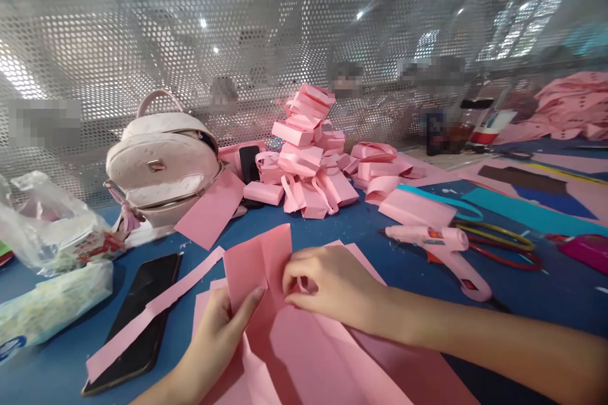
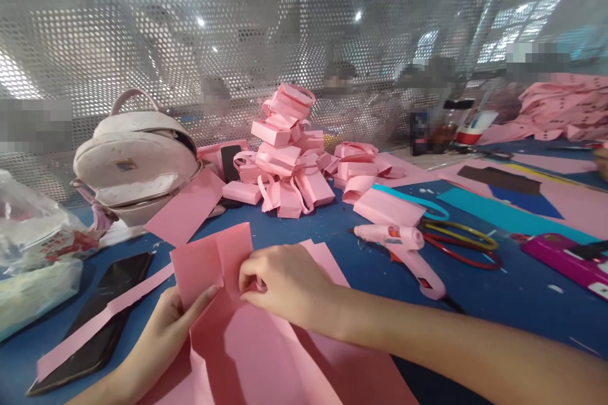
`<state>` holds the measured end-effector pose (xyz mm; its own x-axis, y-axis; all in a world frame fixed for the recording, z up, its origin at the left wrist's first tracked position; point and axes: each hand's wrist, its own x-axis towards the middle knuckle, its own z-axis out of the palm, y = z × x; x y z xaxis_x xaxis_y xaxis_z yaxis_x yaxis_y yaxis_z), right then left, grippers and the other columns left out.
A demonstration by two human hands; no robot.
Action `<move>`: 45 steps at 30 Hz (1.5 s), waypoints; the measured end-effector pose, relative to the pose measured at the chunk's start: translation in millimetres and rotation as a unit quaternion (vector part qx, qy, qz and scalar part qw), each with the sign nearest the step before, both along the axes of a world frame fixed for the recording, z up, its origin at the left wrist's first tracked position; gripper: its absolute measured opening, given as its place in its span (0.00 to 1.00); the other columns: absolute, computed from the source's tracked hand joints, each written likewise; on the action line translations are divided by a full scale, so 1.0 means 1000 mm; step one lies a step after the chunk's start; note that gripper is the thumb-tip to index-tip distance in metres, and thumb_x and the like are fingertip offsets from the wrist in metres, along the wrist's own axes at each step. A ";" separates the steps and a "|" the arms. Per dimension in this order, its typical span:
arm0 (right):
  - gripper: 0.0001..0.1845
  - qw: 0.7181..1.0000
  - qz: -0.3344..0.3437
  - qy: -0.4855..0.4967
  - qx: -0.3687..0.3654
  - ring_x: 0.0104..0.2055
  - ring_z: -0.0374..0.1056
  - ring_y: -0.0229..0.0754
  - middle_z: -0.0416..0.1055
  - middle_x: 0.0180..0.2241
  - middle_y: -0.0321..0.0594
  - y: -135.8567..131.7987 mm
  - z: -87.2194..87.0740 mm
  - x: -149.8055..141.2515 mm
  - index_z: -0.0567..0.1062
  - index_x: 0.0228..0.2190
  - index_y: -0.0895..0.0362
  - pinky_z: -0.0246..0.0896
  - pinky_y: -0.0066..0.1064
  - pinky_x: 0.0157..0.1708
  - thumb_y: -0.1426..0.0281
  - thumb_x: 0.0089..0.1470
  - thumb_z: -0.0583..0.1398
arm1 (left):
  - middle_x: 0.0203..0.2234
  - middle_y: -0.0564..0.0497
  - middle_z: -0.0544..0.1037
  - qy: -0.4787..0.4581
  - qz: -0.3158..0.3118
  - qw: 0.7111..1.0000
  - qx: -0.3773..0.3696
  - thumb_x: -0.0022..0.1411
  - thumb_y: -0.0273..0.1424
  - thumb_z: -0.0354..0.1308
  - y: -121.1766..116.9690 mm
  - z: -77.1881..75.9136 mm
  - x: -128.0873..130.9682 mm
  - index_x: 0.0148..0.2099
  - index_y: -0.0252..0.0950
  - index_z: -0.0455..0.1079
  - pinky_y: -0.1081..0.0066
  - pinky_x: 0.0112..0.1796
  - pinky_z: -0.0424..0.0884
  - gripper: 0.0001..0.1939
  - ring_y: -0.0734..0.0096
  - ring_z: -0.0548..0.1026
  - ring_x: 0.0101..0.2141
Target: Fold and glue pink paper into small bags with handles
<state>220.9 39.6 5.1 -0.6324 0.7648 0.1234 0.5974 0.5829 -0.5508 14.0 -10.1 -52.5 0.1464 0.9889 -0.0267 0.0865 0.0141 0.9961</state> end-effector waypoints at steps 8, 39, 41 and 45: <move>0.03 0.998 -0.049 0.016 -0.020 0.30 0.69 0.36 0.77 0.27 0.31 0.005 -0.004 0.001 0.79 0.27 0.53 0.52 0.26 0.29 0.67 0.51 0.66 | 0.23 0.50 0.77 0.018 -0.013 1.000 0.004 0.64 0.46 0.59 0.002 0.004 0.000 0.30 0.34 0.75 0.75 0.27 0.71 0.20 0.69 0.73 0.24; 0.17 0.939 0.046 0.186 -0.287 0.32 0.70 0.39 0.74 0.32 0.38 0.024 -0.031 0.003 0.73 0.38 0.59 0.63 0.28 0.31 0.64 0.47 0.67 | 0.31 0.44 0.84 0.103 0.092 0.990 -0.027 0.47 0.37 0.68 0.013 0.034 0.015 0.38 0.31 0.78 0.65 0.34 0.78 0.17 0.48 0.82 0.37; 0.13 0.943 0.052 0.175 -0.277 0.31 0.70 0.40 0.75 0.30 0.38 0.026 -0.030 0.005 0.76 0.33 0.60 0.62 0.28 0.31 0.65 0.46 0.67 | 0.29 0.44 0.83 0.114 0.095 0.988 -0.030 0.46 0.35 0.69 0.013 0.035 0.013 0.36 0.31 0.78 0.64 0.34 0.78 0.15 0.45 0.82 0.37; 0.14 0.948 0.041 0.167 -0.267 0.29 0.67 0.39 0.74 0.26 0.37 0.027 -0.028 0.008 0.78 0.28 0.62 0.58 0.26 0.27 0.63 0.45 0.68 | 0.31 0.43 0.84 0.094 0.061 0.993 -0.036 0.46 0.35 0.70 0.015 0.039 0.009 0.39 0.30 0.78 0.64 0.33 0.78 0.19 0.45 0.82 0.37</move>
